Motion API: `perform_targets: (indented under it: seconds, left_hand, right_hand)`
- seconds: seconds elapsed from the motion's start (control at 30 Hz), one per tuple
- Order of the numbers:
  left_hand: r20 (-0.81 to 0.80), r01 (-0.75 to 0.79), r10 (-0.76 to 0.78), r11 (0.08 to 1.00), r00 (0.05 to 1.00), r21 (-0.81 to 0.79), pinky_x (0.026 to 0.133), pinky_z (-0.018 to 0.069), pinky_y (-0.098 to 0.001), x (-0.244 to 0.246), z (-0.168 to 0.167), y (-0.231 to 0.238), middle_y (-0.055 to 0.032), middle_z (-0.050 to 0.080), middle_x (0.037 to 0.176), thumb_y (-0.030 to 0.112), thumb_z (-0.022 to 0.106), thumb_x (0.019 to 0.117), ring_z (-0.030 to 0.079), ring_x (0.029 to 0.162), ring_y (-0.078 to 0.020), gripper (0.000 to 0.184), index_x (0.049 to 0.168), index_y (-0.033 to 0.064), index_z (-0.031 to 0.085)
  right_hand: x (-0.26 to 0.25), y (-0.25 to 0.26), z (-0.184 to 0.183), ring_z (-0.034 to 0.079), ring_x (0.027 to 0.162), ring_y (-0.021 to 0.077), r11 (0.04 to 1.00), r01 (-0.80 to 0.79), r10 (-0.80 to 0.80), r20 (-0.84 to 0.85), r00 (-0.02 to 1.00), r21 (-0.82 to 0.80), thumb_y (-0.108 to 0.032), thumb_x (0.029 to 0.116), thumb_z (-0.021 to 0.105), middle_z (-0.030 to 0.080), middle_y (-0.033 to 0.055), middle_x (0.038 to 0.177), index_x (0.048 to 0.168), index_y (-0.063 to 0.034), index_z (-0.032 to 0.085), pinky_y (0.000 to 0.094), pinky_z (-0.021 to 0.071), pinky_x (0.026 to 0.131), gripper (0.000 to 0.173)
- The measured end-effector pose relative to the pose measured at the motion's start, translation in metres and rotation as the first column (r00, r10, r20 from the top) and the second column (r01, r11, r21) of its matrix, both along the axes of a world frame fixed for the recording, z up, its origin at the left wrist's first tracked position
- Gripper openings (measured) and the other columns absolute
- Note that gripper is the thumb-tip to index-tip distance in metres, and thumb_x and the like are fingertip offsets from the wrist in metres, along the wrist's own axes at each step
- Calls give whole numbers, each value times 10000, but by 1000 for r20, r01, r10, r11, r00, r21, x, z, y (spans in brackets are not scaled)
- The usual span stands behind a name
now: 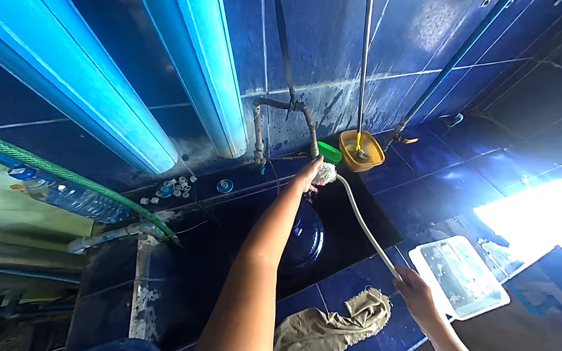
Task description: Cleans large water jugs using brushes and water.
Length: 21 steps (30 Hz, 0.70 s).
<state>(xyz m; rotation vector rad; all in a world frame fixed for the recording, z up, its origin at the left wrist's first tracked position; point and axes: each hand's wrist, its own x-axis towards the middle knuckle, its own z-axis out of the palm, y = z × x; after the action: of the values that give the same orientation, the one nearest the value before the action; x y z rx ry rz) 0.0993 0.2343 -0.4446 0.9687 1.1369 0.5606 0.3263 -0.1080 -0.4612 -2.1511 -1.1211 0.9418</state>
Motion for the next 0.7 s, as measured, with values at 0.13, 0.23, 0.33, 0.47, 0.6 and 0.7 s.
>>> perform_targets:
  seconds: [0.13, 0.23, 0.33, 0.47, 0.6, 0.7]
  left_hand:
    - [156, -67, 63, 998, 986, 20, 768, 563, -430, -9, 2, 3, -190, 645, 1199, 390, 320, 1126, 663, 901, -274, 473, 1438, 88, 510]
    - [362, -32, -1, 996, 932, 85, 910, 565, -403, -34, 6, -3, -119, 657, 1277, 289, 320, 1122, 676, 1060, -218, 421, 1424, 94, 540]
    - [13, 22, -26, 973, 1000, 228, 1079, 461, -493, -71, 14, -18, -115, 568, 1468, 367, 359, 1125, 565, 1316, -257, 465, 1513, 150, 495]
    - [-154, -52, 110, 940, 982, 338, 1115, 386, -554, -137, 9, -47, -112, 516, 1536, 477, 321, 1110, 480, 1413, -288, 580, 1567, 131, 410]
    - [-92, 123, -82, 700, 992, 704, 1169, 392, -417, -154, 28, -93, -160, 461, 1570, 510, 661, 888, 452, 1442, -240, 930, 1590, 15, 304]
    - [-265, 335, -207, 508, 942, 794, 1156, 423, -450, -127, 44, -115, -214, 567, 1447, 427, 873, 735, 539, 1357, -290, 991, 1494, -47, 446]
  right_hand:
    - [6, 6, 8, 672, 960, 289, 992, -110, 111, 15, 994, -62, -40, 1001, 613, 682, 188, 1124, 1372, -25, 583, 482, 553, 866, 372]
    - [1, 4, 17, 633, 695, 145, 968, -162, 123, -197, 973, -194, -86, 1055, 544, 671, 103, 900, 1483, -94, 492, 330, 547, 664, 431]
    - [10, -17, 22, 597, 688, 125, 976, -215, 214, -53, 975, -20, -130, 1043, 545, 702, 85, 899, 1453, -148, 588, 355, 522, 679, 412]
    - [40, -37, 83, 735, 885, 371, 872, -483, 438, 317, 841, 80, -67, 1023, 546, 741, 212, 1134, 1420, -123, 630, 607, 572, 817, 410]
    - [49, -25, 150, 688, 713, 444, 750, -662, 525, 603, 601, 7, -64, 1007, 557, 715, 245, 906, 1388, -201, 672, 636, 533, 608, 421]
    - [40, -7, 199, 657, 687, 461, 672, -714, 621, 676, 396, -199, -68, 1027, 531, 664, 251, 841, 1458, -274, 605, 616, 506, 566, 483]
